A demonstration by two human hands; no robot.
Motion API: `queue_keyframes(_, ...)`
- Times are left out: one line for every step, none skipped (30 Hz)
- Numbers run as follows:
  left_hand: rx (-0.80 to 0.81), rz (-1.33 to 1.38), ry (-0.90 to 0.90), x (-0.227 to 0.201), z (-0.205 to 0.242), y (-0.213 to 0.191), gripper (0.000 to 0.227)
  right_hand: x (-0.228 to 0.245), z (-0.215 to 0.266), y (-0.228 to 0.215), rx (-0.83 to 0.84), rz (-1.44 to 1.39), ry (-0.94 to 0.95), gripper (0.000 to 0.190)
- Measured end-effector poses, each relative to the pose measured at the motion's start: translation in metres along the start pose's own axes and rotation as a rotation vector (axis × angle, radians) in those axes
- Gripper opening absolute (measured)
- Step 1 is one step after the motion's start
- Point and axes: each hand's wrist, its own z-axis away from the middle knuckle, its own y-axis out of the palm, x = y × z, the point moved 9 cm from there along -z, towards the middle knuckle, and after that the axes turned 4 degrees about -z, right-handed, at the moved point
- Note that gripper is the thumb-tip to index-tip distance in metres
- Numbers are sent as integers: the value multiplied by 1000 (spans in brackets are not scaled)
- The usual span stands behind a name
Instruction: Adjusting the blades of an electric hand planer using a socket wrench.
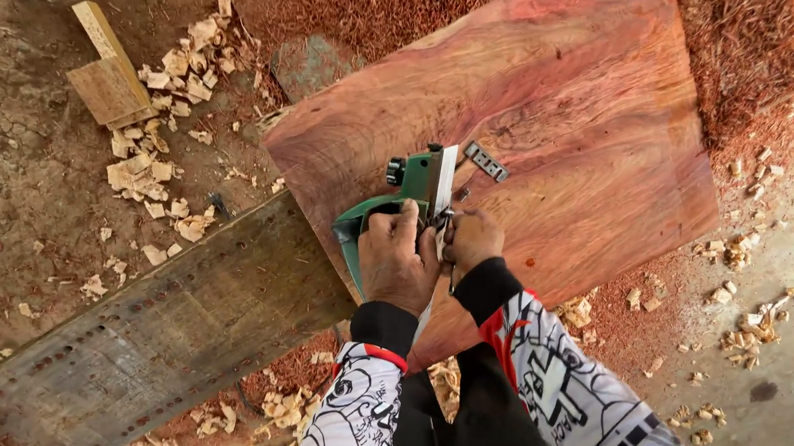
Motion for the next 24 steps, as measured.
queue_keyframes(5,1,-5,1,2,-1,47,0,5,5,-5,3,4,2)
queue_keyframes(9,12,-7,1,3,-2,46,4,11,5,-65,46,-36,5)
queue_keyframes(9,26,-2,-1,0,-2,45,13,16,7,-125,84,-83,8)
queue_keyframes(11,30,1,-1,0,-3,45,6,10,3,-128,82,-87,8)
queue_keyframes(15,26,4,-2,0,-3,45,5,3,1,-125,63,-144,8)
queue_keyframes(19,22,6,-2,0,-3,44,3,-3,0,-121,45,-201,9)
queue_keyframes(17,25,10,-3,-3,-3,44,-5,-11,-8,-122,43,-207,9)
queue_keyframes(19,28,12,-4,-6,-2,44,0,-16,-12,-96,114,-359,10)
queue_keyframes(22,26,4,-3,-6,-2,45,0,-19,-14,-66,192,-502,11)
queue_keyframes(21,24,-1,-3,-8,-3,45,5,-12,-13,-63,197,-499,11)
queue_keyframes(20,22,-2,-2,-11,-3,45,20,2,-4,-52,320,-665,13)
queue_keyframes(19,20,-3,-1,-14,-3,45,33,17,7,-40,442,-830,14)
queue_keyframes(34,20,-17,-2,-8,-4,45,32,19,2,-46,453,-813,14)
queue_keyframes(38,6,-21,-5,-2,-6,44,27,17,-2,-30,447,-732,14)
queue_keyframes(19,-10,-4,-7,-6,-7,44,31,8,5,-3,424,-677,15)
queue_keyframes(10,-12,2,-6,-6,-5,44,37,20,8,2,419,-685,15)
queue_keyframes(-10,-13,14,-6,-9,-5,45,23,17,4,-21,308,-384,15)
queue_keyframes(-30,-13,27,-6,-13,-3,45,5,21,3,-32,197,-83,20)
queue_keyframes(-16,-14,23,-6,-9,-4,45,9,30,0,-41,196,-72,20)
queue_keyframes(-8,-4,11,-5,-5,-5,46,7,38,3,33,166,-10,23)
queue_keyframes(-7,9,-2,-4,-3,-5,46,9,45,8,108,139,47,26)
queue_keyframes(-1,10,-7,-5,1,-5,46,14,58,6,102,140,53,26)
queue_keyframes(4,11,-9,-5,1,-5,46,19,69,16,167,60,87,28)
queue_keyframes(8,12,-11,-6,1,-6,47,25,82,25,231,-19,122,31)
